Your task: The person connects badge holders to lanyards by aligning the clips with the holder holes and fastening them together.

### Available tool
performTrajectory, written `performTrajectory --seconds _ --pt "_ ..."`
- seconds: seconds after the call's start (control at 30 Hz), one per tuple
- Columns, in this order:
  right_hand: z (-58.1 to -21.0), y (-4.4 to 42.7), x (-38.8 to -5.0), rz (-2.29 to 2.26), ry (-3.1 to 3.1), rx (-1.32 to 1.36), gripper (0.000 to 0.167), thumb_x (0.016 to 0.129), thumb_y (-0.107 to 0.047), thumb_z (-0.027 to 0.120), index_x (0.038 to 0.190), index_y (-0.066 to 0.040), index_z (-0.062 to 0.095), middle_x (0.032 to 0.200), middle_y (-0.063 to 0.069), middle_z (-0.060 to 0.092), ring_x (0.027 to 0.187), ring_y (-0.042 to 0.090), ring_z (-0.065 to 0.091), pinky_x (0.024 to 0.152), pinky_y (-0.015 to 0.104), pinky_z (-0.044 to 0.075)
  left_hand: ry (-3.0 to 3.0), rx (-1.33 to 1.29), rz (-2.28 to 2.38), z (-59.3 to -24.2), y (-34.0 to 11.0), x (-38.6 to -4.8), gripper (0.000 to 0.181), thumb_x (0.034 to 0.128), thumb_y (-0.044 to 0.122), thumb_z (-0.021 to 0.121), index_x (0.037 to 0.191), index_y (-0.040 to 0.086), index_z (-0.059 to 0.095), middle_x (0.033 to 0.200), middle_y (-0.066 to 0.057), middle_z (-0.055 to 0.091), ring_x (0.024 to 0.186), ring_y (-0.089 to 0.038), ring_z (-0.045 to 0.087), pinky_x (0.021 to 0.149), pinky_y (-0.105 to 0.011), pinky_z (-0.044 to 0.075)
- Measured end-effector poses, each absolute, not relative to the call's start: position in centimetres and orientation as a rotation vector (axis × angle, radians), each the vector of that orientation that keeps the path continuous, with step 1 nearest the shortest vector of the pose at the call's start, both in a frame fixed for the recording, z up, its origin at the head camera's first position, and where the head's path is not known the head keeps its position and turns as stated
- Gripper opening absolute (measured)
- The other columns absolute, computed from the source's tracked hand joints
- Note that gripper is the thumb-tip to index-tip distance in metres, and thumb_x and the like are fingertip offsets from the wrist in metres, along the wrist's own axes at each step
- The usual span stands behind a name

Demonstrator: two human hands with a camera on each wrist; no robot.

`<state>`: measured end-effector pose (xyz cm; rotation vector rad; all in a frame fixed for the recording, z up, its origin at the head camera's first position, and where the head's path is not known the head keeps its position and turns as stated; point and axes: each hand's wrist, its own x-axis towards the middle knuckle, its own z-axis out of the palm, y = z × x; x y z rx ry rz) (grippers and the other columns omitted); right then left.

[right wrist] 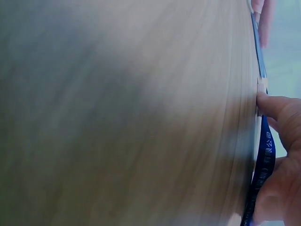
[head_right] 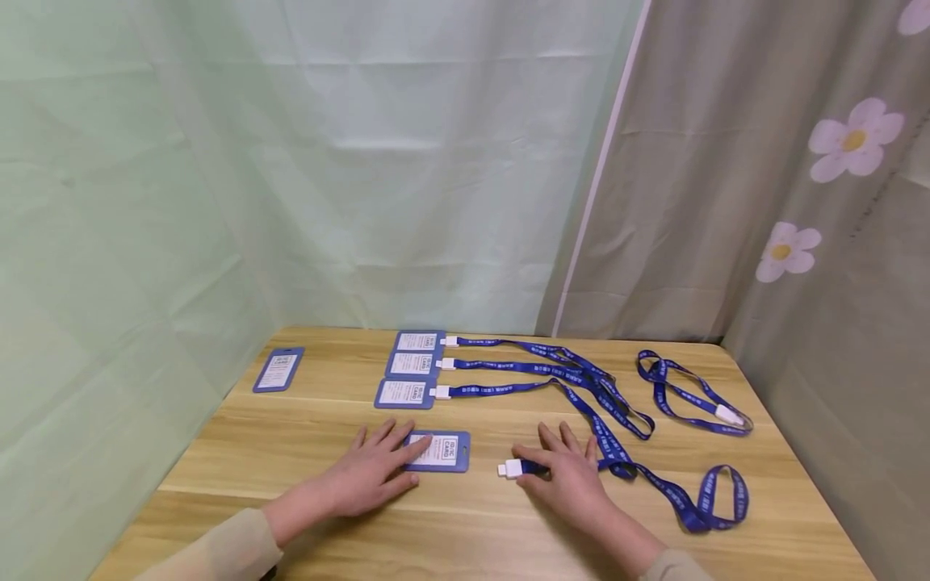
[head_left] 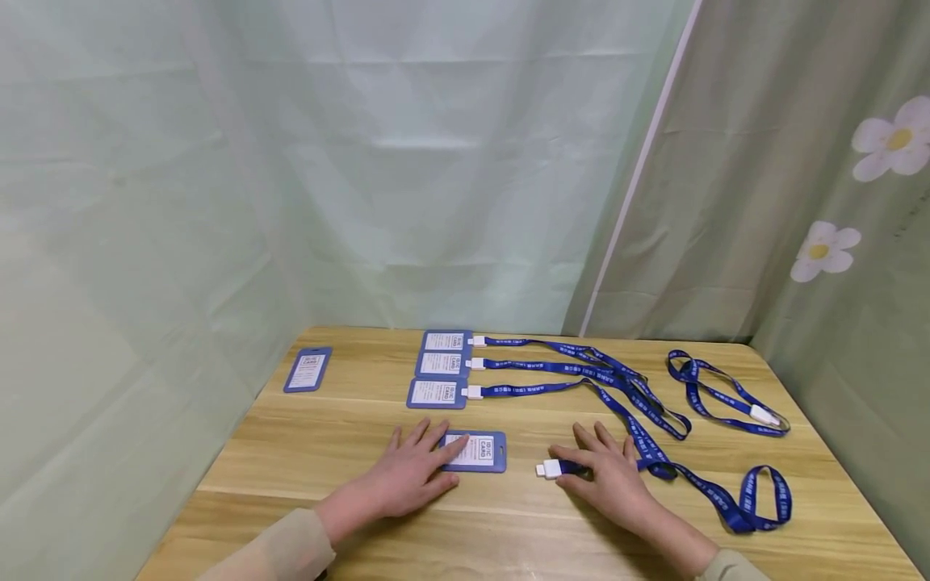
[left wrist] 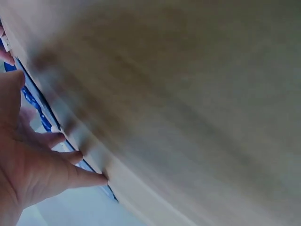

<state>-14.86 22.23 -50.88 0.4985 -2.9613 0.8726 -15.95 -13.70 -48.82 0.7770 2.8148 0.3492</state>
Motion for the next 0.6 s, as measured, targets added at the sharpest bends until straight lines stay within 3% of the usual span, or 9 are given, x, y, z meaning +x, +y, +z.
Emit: performTrajectory --seconds 0.3,0.6 --pt "-50.8 21.3 -15.1 0.855 -2.962 0.405 0.033 0.086 -0.041 0.083 0.118 -0.032 0.079 0.153 0.019 0.048 0.148 0.052 0.024 0.106 0.084 -0.002 2.91 0.624 0.372 -49.4 -13.3 -15.8 0.065 0.1014 0.056 0.054 0.158 0.026 0.042 0.165 -0.016 0.029 0.151 -0.047 0.019 0.111 -0.079 0.014" --pt "-50.8 20.3 -15.4 0.855 -2.925 0.419 0.039 0.086 -0.038 0.084 0.122 -0.027 0.077 0.151 0.018 0.051 0.146 0.053 0.028 0.105 0.085 0.002 2.947 0.542 0.435 -49.4 -13.2 -16.0 0.071 0.0963 0.056 0.063 0.156 0.021 0.046 0.163 -0.019 0.032 0.15 -0.049 0.023 0.109 -0.081 0.013"
